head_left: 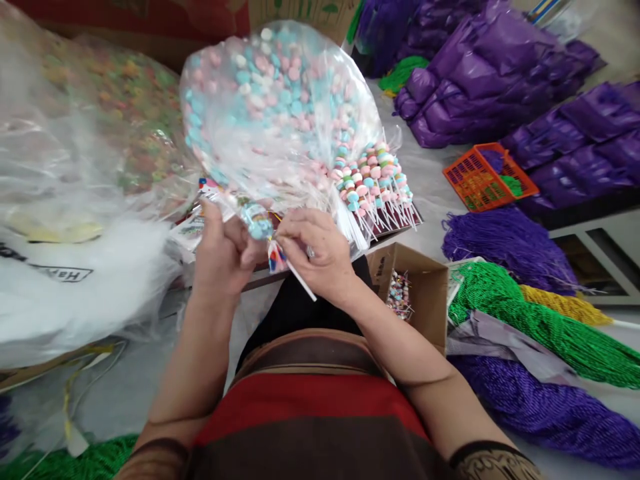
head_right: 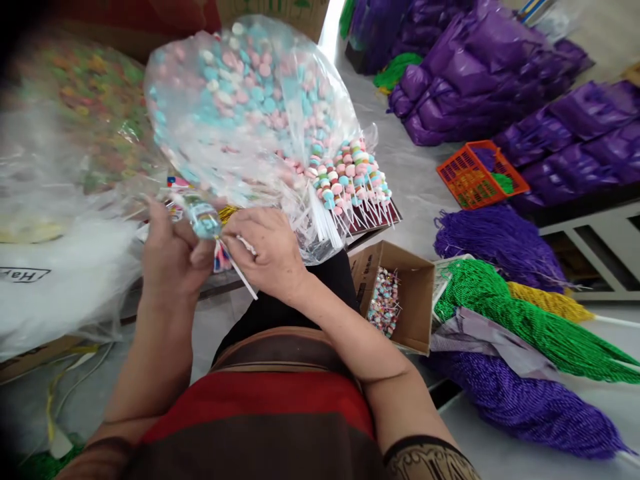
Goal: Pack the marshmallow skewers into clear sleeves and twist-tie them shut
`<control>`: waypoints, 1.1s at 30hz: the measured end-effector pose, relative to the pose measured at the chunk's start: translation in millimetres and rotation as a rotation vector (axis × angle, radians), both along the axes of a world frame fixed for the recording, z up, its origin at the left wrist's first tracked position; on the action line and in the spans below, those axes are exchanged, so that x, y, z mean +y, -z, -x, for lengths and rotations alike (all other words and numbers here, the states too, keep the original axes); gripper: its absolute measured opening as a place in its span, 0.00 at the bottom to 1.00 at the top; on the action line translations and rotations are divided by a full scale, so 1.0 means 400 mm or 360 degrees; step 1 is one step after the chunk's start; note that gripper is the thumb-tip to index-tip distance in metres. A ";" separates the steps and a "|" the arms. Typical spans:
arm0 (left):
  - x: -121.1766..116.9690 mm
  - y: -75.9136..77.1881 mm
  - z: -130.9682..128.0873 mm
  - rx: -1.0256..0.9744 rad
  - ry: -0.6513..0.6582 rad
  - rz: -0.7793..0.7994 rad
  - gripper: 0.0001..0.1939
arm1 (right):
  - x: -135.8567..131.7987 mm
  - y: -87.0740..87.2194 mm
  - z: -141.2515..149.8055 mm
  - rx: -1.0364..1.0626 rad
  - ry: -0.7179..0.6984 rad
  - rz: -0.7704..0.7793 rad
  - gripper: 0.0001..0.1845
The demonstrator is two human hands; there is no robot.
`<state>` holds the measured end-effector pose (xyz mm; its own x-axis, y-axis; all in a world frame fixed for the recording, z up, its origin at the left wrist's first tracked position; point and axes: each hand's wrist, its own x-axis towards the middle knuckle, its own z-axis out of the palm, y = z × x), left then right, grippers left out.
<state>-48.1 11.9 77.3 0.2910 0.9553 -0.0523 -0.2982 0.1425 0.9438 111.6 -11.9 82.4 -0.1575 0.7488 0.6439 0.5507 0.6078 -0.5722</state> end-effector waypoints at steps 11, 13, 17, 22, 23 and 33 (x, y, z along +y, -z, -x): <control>-0.019 0.069 -0.042 0.0078 0.0105 0.0233 0.34 | -0.015 0.027 -0.027 0.0282 -0.0034 0.0270 0.07; -0.009 0.072 -0.037 -0.0067 0.0038 0.0179 0.29 | -0.035 0.044 -0.032 0.0420 -0.0098 0.0474 0.06; -0.045 0.041 -0.016 0.0123 0.0497 -0.0372 0.16 | -0.079 0.073 -0.078 0.0979 -0.0125 0.1145 0.08; -0.134 0.050 -0.088 0.0814 0.1098 -0.1142 0.21 | -0.165 0.072 -0.159 0.1249 -0.0076 0.1644 0.12; -0.148 0.062 -0.113 0.0879 0.1122 -0.1232 0.22 | -0.186 0.074 -0.175 0.1236 -0.0045 0.1634 0.12; -0.148 0.128 -0.187 0.0873 0.0918 -0.1211 0.20 | -0.385 0.231 -0.529 0.1179 0.1246 0.0756 0.13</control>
<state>26.9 -47.3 26.0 0.8211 0.5209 0.2335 0.1130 -0.5493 0.8280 323.3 -165.9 -10.0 0.7469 0.6647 0.0153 0.1172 -0.1089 -0.9871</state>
